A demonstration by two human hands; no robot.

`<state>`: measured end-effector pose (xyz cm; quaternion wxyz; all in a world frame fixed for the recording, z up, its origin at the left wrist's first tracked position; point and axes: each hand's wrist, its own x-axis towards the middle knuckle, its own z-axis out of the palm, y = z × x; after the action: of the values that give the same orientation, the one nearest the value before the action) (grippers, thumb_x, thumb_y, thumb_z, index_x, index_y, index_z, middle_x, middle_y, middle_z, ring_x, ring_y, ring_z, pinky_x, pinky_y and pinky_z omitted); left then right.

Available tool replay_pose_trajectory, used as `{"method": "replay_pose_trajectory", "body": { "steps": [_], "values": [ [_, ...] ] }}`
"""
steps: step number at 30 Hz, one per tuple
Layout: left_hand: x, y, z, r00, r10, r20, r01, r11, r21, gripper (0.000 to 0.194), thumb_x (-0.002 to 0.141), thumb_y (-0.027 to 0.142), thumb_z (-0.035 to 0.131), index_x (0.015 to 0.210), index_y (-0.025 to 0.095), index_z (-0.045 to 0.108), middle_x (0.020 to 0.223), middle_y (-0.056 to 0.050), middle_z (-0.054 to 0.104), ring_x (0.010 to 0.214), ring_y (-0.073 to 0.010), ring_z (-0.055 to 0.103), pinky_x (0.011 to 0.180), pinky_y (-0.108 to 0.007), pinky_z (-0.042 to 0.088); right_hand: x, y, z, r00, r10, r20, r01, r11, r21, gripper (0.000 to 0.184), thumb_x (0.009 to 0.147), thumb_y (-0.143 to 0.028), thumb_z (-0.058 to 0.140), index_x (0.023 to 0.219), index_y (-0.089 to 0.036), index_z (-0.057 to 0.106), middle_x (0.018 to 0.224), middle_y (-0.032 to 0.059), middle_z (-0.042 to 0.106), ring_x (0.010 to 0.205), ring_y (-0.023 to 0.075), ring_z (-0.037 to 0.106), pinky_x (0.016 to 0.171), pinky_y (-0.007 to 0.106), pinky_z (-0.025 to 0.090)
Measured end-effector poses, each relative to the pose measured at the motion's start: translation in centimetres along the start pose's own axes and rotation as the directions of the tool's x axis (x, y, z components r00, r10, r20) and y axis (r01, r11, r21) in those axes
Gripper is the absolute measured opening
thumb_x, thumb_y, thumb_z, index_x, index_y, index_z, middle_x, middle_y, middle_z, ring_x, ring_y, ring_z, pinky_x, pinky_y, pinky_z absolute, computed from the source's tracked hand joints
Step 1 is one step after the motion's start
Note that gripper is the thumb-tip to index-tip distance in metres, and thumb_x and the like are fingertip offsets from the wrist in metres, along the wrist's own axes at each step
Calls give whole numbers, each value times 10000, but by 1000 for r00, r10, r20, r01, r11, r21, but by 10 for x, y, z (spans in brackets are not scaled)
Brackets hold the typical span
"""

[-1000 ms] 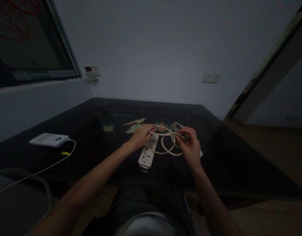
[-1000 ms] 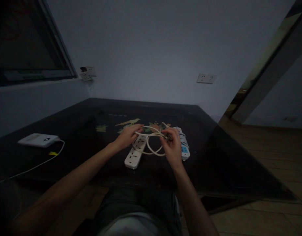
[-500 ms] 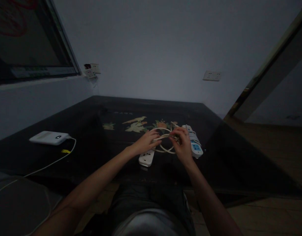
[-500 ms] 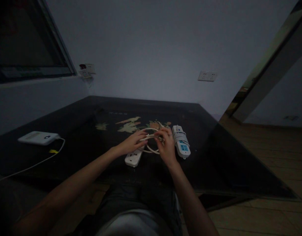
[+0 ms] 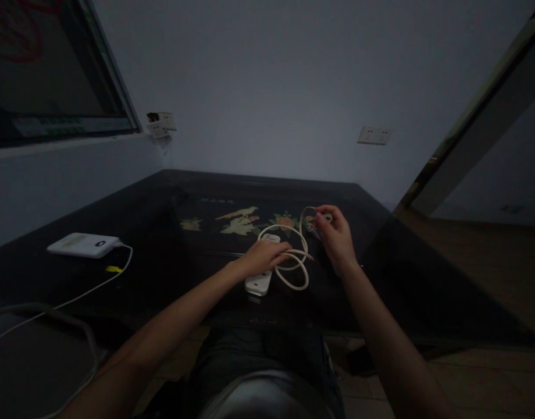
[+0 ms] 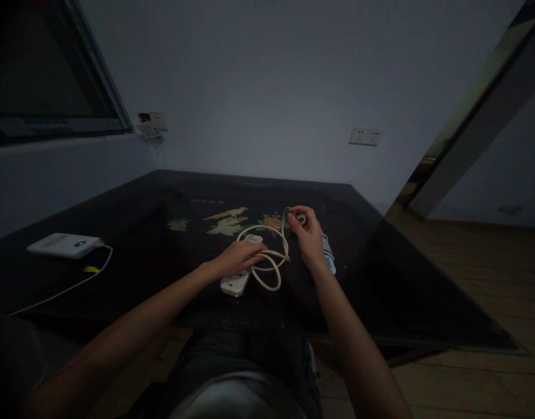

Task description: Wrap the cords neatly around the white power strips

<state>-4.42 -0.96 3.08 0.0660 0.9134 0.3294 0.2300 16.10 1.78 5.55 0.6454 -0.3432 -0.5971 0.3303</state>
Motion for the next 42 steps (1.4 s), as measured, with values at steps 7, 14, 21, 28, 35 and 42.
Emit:
{"method": "replay_pose_trajectory", "body": {
  "steps": [7, 14, 21, 28, 35, 42],
  "values": [
    [-4, -1, 0, 996, -85, -25, 80, 985, -155, 168, 920, 306, 487, 986, 198, 598, 794, 0, 640, 728, -136, 603, 636, -223, 406, 67, 10, -22, 988, -103, -115, 105, 994, 9, 222, 673, -269, 678, 879, -248, 598, 808, -29, 552, 688, 119, 515, 608, 237, 458],
    [-10, 5, -7, 990, -142, 5, 140, 969, -202, 219, 894, 378, 517, 839, 176, 582, 677, 27, 548, 623, -109, 519, 580, -212, 345, 119, 27, -48, 960, -28, -277, 49, 997, 66, 324, 577, -113, 629, 872, -211, 537, 771, -51, 511, 665, 84, 500, 605, 198, 439],
    [-17, 8, -12, 981, -190, 23, 191, 958, -213, 187, 864, 361, 557, 851, 178, 586, 676, 26, 570, 620, -112, 526, 578, -214, 338, 151, 49, -86, 864, 136, -485, -101, 990, 96, 318, 574, -41, 572, 820, -215, 471, 722, -79, 463, 591, 56, 483, 556, 155, 423],
    [-23, 8, -15, 975, -222, -31, 219, 972, -83, 183, 854, 362, 565, 839, 182, 596, 753, -12, 615, 728, -164, 588, 656, -254, 415, 148, 68, -96, 801, 192, -567, -144, 981, 128, 313, 567, -23, 574, 782, -209, 441, 729, -87, 452, 576, 46, 473, 530, 147, 423],
    [-27, -5, -18, 991, -134, -19, 132, 989, -63, 50, 852, 213, 516, 861, 192, 561, 784, 2, 632, 836, -168, 619, 1083, -430, 297, 144, 66, -114, 777, 204, -595, -151, 979, 139, 320, 580, -28, 564, 794, -218, 423, 734, -84, 446, 583, 46, 479, 509, 137, 427],
    [-31, -4, -20, 985, -173, 10, 172, 985, 25, 118, 789, 209, 518, 903, 201, 491, 846, -31, 580, 875, -220, 566, 895, -415, 438, 143, 51, -129, 800, 119, -588, -87, 993, 83, 321, 587, -91, 616, 782, -224, 399, 739, -79, 421, 580, 50, 459, 502, 150, 419]
  ]
}}
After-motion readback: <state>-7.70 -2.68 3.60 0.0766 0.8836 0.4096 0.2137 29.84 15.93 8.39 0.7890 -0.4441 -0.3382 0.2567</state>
